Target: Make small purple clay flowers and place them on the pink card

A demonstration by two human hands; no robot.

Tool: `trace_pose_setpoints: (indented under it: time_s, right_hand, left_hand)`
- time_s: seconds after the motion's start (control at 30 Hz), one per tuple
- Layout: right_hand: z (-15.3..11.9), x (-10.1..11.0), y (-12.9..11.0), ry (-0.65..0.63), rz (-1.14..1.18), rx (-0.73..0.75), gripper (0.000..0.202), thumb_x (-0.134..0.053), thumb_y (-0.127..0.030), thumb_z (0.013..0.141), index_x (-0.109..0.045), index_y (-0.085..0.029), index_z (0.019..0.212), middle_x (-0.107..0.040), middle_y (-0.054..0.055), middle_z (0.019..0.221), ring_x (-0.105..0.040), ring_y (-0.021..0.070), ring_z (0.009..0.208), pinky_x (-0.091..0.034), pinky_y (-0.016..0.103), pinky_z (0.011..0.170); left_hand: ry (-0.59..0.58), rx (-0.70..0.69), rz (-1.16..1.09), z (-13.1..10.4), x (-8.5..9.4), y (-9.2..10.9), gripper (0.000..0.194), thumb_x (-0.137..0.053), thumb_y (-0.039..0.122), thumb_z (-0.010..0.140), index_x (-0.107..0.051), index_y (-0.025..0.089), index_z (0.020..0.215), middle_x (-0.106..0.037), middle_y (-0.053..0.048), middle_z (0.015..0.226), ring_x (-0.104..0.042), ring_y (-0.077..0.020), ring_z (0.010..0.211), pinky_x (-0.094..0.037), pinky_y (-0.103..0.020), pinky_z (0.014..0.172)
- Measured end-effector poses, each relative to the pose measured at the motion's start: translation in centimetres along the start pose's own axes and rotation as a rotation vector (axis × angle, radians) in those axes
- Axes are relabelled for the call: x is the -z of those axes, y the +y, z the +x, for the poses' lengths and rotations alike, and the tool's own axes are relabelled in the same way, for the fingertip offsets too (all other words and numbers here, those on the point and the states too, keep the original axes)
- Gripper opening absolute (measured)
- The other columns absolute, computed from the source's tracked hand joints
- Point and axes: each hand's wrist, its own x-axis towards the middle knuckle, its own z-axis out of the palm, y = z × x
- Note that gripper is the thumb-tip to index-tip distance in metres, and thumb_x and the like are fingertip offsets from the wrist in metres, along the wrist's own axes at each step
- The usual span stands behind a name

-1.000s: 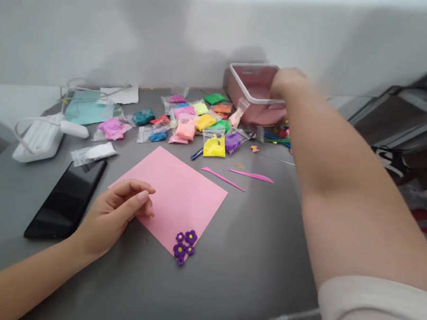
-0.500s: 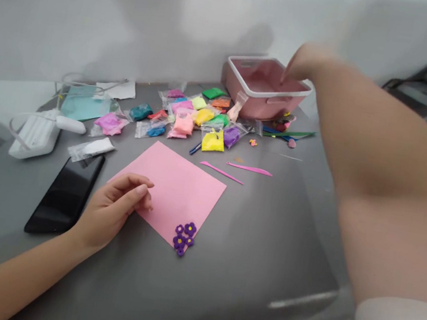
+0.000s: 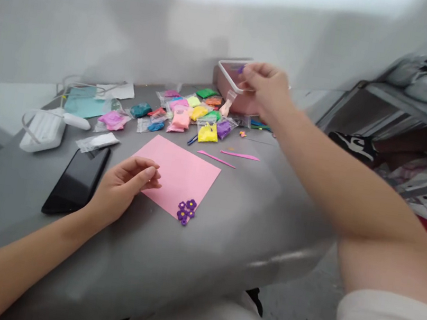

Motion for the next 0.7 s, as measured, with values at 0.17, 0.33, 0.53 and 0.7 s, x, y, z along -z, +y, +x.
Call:
trace_pose_setpoints:
  time_s: [0.17,0.33,0.53,0.7]
  right_hand:
    - [-7.8,-8.2,-9.3,-0.235,0.26,-0.119,0.038,-0.06,-0.052,0.089,-0.064,-0.015,0.094,-0.068,0.001,0.08,-0.065,0.0082,0.07,-0.055,0.022,0.064]
    - [-12.8,-11.0,-13.2,-0.244,0.265,0.188,0.008,-0.065,-0.025,0.091,-0.069,-0.018,0.093,-0.066,0.003,0.088,-0.062,0.01,0.079,-0.054,0.024,0.071]
    - [-14.0,-10.9,-12.4,-0.16,0.126,0.314,0.009,-0.065,-0.015,0.09,-0.068,-0.019,0.097,-0.062,0.003,0.088,-0.061,0.01,0.079,-0.054,0.024,0.073]
    - [-14.1,-10.8,-12.3,-0.207,0.122,0.367,0.014,-0.06,-0.014,0.092,-0.068,-0.018,0.103,-0.063,0.005,0.092,-0.063,0.0109,0.083,-0.055,0.024,0.075]
  left_hand:
    - [0.051,-0.05,-0.041,-0.2,-0.2,1.0,0.023,-0.079,0.038,0.076,-0.076,0.019,0.09,-0.074,-0.001,0.087,-0.067,-0.0106,0.075,-0.057,-0.024,0.078]
    - [-0.106,0.079,-0.157,-1.4,-0.6,1.9,0.023,-0.075,0.042,0.08,-0.079,0.025,0.096,-0.078,-0.002,0.094,-0.07,-0.0133,0.089,-0.056,-0.026,0.087]
    - [-0.13,0.136,-0.023,-2.0,-1.3,2.1,0.017,-0.082,0.032,0.075,-0.08,0.026,0.09,-0.079,0.0,0.088,-0.067,-0.0109,0.079,-0.054,-0.021,0.076]
    - [-0.078,0.123,0.044,-1.8,-1.5,1.6,0.018,-0.083,0.034,0.072,-0.081,0.021,0.084,-0.077,-0.002,0.078,-0.066,-0.0127,0.07,-0.055,-0.023,0.07]
